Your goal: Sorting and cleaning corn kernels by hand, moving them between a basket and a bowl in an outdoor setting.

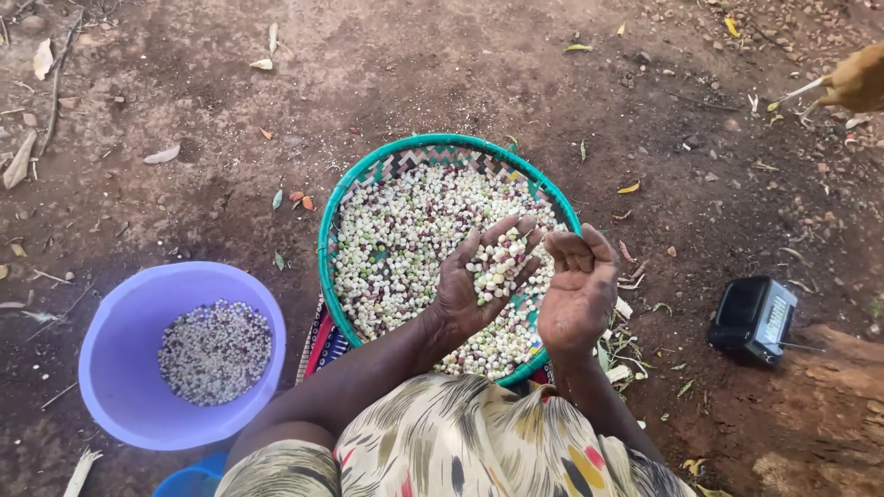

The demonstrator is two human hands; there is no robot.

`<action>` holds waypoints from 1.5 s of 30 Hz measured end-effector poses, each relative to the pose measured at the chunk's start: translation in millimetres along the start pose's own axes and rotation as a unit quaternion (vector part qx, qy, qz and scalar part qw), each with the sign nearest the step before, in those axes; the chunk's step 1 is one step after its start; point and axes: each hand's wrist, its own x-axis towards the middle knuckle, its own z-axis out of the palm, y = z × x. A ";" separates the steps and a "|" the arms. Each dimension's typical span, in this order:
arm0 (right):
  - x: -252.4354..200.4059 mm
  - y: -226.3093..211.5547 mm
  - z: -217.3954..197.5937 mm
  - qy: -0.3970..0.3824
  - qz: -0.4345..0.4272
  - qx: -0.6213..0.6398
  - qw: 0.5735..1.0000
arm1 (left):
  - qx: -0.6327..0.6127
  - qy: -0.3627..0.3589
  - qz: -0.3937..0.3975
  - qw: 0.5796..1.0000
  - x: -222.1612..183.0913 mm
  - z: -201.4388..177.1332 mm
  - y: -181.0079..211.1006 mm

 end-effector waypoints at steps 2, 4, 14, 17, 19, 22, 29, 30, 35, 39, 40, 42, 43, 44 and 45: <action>-3.3 -1.4 -6.2 0.006 0.001 -0.054 0.999 | -0.001 -0.004 0.000 1.000 2.2 -1.1 2.0; -11.7 -5.8 -8.8 0.004 0.047 -0.250 0.967 | 0.014 -0.027 0.017 0.999 3.7 -6.5 4.2; -54.8 59.8 -87.0 -0.395 0.166 -0.641 0.637 | 0.039 -0.054 0.086 0.994 -6.5 20.7 43.1; -48.9 56.0 -74.6 -0.455 0.172 -0.634 0.601 | 0.049 -0.056 0.116 0.990 -17.5 26.0 59.7; -48.9 58.7 -68.6 -0.477 0.131 -0.667 0.557 | 0.061 -0.045 0.150 0.986 -29.7 28.8 75.8; -53.0 57.8 -52.7 -0.499 0.152 -0.660 0.541 | 0.096 -0.022 0.211 0.973 -65.4 32.9 112.3; -48.8 39.4 -26.4 -0.563 0.118 -0.620 0.534 | 0.053 0.055 0.401 0.913 -195.8 -58.7 223.4; -50.7 38.4 -25.8 -0.582 0.106 -0.600 0.538 | 0.039 0.103 0.450 0.886 -218.6 -81.9 236.8; -55.0 47.3 -29.0 -0.619 0.067 -0.576 0.529 | -0.009 0.224 0.540 0.811 -308.5 -174.7 295.1; -58.3 49.8 -27.5 -0.630 0.057 -0.563 0.532 | 0.034 0.444 0.524 0.726 -352.5 -242.9 331.5; -57.8 50.2 -27.5 -0.633 0.058 -0.559 0.533 | 0.043 0.462 0.507 0.727 -362.2 -277.6 348.4; -54.4 45.9 -23.1 -0.631 0.056 -0.559 0.535 | 0.237 0.474 0.516 0.673 -317.9 -242.5 320.0; -53.9 42.6 -22.7 -0.635 0.056 -0.554 0.535 | 0.416 0.474 0.509 0.586 -299.9 -226.3 300.4; -55.8 47.6 -25.8 -0.634 0.057 -0.556 0.535 | 0.417 0.473 0.507 0.588 -270.9 -187.4 283.7; -58.4 52.5 -28.9 -0.640 0.063 -0.544 0.539 | 0.467 0.463 0.488 0.575 -244.7 -148.2 260.6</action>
